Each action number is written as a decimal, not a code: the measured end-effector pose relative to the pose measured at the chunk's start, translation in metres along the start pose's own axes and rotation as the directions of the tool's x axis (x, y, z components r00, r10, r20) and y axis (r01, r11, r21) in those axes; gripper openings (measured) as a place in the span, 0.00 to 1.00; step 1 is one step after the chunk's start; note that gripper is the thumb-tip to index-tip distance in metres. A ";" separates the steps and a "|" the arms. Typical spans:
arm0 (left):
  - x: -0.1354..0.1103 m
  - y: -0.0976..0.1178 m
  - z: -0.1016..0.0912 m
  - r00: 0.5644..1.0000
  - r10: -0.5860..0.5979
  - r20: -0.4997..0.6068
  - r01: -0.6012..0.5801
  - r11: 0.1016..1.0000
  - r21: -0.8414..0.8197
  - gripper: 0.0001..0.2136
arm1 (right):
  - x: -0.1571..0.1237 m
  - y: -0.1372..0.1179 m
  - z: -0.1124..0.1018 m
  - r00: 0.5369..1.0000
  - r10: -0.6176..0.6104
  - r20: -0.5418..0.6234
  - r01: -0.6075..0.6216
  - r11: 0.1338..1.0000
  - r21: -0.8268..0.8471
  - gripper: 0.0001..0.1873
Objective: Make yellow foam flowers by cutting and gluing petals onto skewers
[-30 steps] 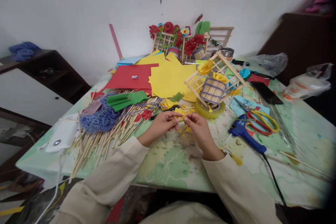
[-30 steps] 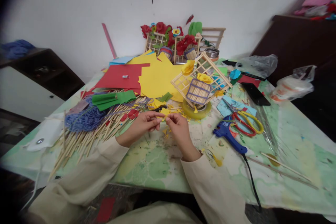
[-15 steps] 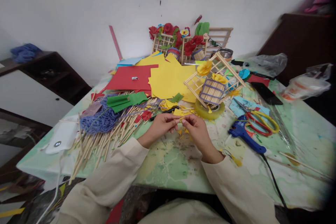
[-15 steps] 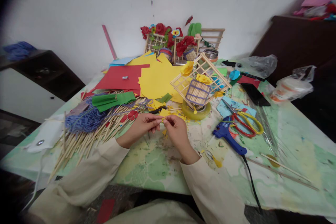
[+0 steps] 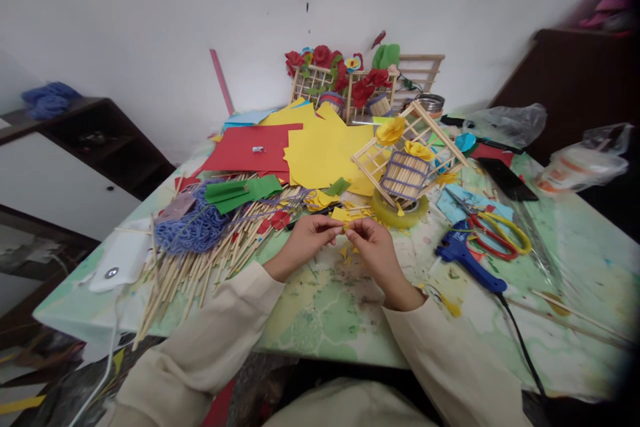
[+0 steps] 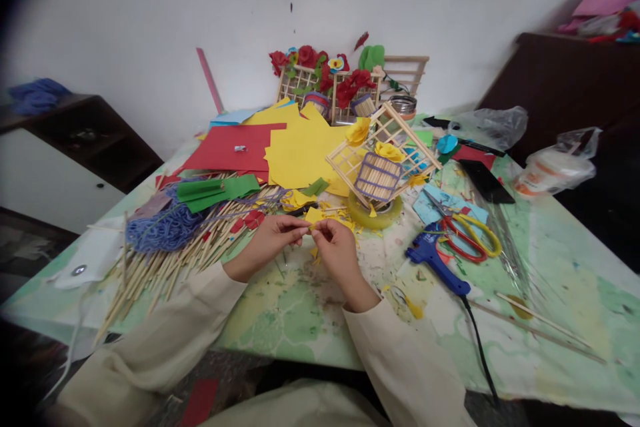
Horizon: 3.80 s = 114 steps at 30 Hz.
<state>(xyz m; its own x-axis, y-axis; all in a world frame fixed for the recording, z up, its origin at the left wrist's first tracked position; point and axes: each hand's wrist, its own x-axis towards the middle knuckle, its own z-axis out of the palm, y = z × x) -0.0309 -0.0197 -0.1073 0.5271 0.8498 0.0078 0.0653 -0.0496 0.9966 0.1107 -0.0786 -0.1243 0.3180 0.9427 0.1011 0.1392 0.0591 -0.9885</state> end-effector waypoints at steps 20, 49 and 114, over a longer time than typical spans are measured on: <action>0.003 0.011 0.000 0.904 -0.425 0.051 0.354 0.676 -0.646 0.05 | -0.050 -0.001 -0.143 0.950 -0.252 -0.182 -0.135 0.193 -0.972 0.23; 0.003 -0.010 0.009 0.898 -0.437 0.042 0.378 0.721 -0.581 0.03 | -0.057 -0.011 -0.053 0.820 -0.541 0.189 0.545 0.635 -0.548 0.07; -0.001 -0.004 0.004 0.931 -0.364 -0.019 0.307 0.811 -0.498 0.10 | -0.051 0.005 -0.056 0.960 0.104 -0.260 -0.017 0.949 0.316 0.18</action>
<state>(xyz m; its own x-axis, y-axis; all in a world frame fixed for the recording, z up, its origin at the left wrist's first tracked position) -0.0285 -0.0220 -0.1115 0.4508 0.8195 -0.3539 -0.2069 0.4816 0.8516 0.1475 -0.1444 -0.1280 0.5639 0.8255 0.0238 -0.1693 0.1438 -0.9750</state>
